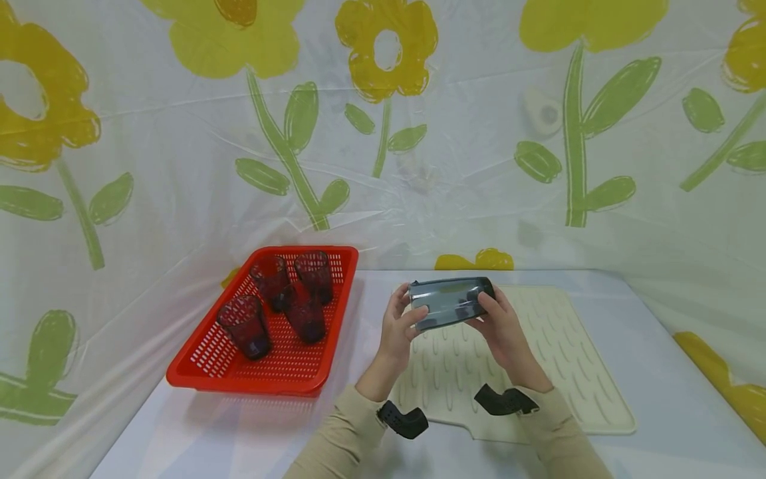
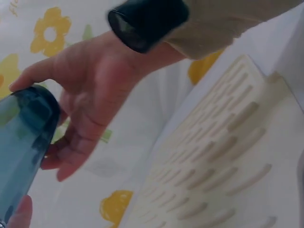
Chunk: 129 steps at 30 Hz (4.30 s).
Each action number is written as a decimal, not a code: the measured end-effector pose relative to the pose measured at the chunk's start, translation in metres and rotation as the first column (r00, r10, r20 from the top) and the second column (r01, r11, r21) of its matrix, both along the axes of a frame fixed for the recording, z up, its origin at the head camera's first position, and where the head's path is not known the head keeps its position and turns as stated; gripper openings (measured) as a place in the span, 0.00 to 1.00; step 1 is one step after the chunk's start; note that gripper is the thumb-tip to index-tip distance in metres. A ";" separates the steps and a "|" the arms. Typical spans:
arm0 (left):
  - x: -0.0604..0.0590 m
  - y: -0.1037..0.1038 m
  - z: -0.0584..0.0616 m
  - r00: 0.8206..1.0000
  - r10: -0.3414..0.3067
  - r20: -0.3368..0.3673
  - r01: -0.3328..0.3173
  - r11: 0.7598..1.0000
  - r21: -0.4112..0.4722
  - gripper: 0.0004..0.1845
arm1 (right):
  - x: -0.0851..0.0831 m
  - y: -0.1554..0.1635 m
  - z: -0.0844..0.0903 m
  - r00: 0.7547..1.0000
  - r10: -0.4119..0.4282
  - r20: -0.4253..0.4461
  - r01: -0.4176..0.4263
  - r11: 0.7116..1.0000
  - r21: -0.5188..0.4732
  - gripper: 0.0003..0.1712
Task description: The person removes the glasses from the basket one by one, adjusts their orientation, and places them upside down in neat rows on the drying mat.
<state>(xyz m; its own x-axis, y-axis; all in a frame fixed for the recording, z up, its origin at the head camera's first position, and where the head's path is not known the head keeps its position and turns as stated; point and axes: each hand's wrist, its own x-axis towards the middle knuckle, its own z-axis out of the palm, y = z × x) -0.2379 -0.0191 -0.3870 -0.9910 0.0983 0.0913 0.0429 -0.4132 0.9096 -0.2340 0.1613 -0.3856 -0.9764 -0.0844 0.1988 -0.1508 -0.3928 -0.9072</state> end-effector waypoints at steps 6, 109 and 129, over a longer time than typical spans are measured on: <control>0.001 0.004 -0.005 1.000 -0.009 -0.028 0.011 0.998 0.063 0.32 | -0.001 -0.005 0.011 0.999 -0.023 0.048 0.029 0.991 -0.128 0.16; 0.013 -0.273 0.061 0.954 0.293 -0.063 -0.118 0.173 -0.978 0.47 | -0.085 0.156 0.022 0.936 -0.339 -0.099 0.268 0.501 0.823 0.45; 0.006 -0.275 0.049 0.959 0.284 -0.005 -0.052 0.160 -0.986 0.49 | -0.090 0.168 0.001 0.937 -0.343 -0.074 0.241 0.476 0.846 0.46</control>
<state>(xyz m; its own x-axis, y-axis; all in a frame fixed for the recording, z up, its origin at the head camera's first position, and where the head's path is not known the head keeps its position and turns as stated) -0.2317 -0.2939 -0.3382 -0.9808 -0.1791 -0.0769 -0.1911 0.8061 0.5601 -0.3244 0.3296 -0.3851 -0.9854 0.1332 0.1056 -0.0047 0.5996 -0.8003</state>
